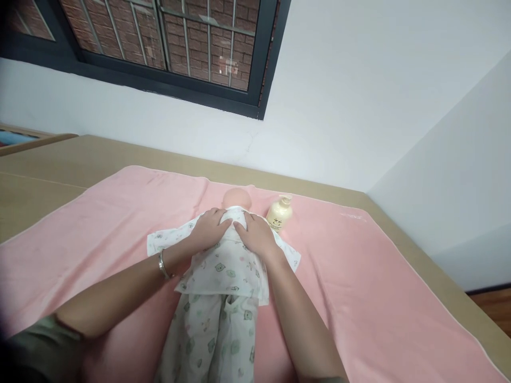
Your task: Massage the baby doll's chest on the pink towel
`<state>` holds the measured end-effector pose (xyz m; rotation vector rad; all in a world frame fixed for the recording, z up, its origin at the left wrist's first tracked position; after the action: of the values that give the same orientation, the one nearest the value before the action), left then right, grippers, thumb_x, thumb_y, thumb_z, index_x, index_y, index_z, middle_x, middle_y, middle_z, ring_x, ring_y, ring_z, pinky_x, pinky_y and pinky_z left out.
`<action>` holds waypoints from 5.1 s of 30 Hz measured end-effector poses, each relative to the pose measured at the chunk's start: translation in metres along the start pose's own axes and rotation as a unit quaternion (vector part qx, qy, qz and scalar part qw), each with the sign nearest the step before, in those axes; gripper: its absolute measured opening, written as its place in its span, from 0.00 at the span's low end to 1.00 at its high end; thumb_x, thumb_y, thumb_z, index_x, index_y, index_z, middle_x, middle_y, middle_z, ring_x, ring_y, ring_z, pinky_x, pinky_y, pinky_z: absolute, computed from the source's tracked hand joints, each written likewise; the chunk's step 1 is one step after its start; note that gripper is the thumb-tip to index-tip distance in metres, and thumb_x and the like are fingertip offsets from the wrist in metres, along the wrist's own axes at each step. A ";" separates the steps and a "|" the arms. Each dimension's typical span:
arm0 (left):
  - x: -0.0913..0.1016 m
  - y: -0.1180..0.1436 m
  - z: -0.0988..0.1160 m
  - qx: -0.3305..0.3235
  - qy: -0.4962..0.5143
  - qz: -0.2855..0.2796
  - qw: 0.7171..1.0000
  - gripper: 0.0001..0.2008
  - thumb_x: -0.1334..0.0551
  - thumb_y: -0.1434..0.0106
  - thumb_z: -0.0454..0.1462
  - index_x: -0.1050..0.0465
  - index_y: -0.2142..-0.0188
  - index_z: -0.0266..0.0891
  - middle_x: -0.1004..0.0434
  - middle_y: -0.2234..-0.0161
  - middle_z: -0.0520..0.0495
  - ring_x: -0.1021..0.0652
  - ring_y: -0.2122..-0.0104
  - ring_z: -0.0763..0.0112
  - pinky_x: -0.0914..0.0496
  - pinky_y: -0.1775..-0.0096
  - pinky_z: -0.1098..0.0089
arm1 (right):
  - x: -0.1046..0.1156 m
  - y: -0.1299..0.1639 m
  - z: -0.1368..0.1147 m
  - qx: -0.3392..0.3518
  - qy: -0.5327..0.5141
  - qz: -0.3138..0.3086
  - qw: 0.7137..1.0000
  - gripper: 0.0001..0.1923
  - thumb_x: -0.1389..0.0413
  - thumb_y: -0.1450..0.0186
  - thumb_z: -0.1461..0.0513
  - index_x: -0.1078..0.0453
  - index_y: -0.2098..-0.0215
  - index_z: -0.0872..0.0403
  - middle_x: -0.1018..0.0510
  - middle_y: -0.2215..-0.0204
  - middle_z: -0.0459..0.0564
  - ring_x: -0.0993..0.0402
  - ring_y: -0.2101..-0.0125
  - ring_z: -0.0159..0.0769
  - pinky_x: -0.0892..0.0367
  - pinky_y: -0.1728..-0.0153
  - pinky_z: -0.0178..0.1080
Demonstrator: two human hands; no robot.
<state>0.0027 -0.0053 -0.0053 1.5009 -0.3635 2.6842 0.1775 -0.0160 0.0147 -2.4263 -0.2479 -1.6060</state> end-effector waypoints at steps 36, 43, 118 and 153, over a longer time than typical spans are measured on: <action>-0.001 0.011 0.007 -0.061 -0.097 0.012 0.993 0.19 0.50 0.28 0.41 0.29 0.48 0.32 0.22 0.49 0.33 0.23 0.48 0.48 0.32 0.44 0.53 | -0.006 0.001 -0.020 -0.022 -0.005 0.026 0.999 0.26 0.55 0.25 0.58 0.35 0.33 0.60 0.31 0.34 0.62 0.37 0.34 0.49 0.44 0.34 0.47; -0.006 0.018 0.010 -0.088 -0.103 0.056 0.989 0.17 0.48 0.29 0.38 0.30 0.46 0.32 0.23 0.47 0.32 0.25 0.46 0.48 0.33 0.43 0.52 | -0.006 -0.005 -0.007 -0.032 -0.003 0.043 0.999 0.26 0.56 0.24 0.52 0.30 0.39 0.59 0.23 0.41 0.61 0.30 0.39 0.49 0.38 0.38 0.47; -0.003 0.003 0.000 -0.072 -0.055 0.016 0.996 0.17 0.50 0.29 0.39 0.30 0.48 0.34 0.21 0.50 0.33 0.23 0.49 0.50 0.31 0.45 0.52 | -0.014 0.009 -0.035 -0.043 0.040 0.021 0.998 0.29 0.59 0.24 0.60 0.42 0.29 0.64 0.36 0.31 0.67 0.45 0.29 0.56 0.50 0.31 0.58; -0.017 0.008 -0.003 -0.050 -0.006 0.102 0.994 0.20 0.51 0.28 0.40 0.31 0.43 0.33 0.23 0.47 0.33 0.25 0.45 0.50 0.32 0.44 0.53 | -0.006 0.005 -0.027 -0.018 -0.058 0.123 0.991 0.29 0.55 0.26 0.58 0.39 0.30 0.59 0.42 0.27 0.62 0.50 0.27 0.49 0.53 0.28 0.57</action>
<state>0.0076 -0.0111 -0.0225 1.5283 -0.6769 2.7586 0.1527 -0.0287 0.0194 -2.4673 0.0618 -1.3784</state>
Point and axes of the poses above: each hand's wrist, its own y-axis away from the middle knuckle, its own x-axis out of the back of the hand, z = x × y, the point moved 1 cm from there along -y, towards the middle knuckle
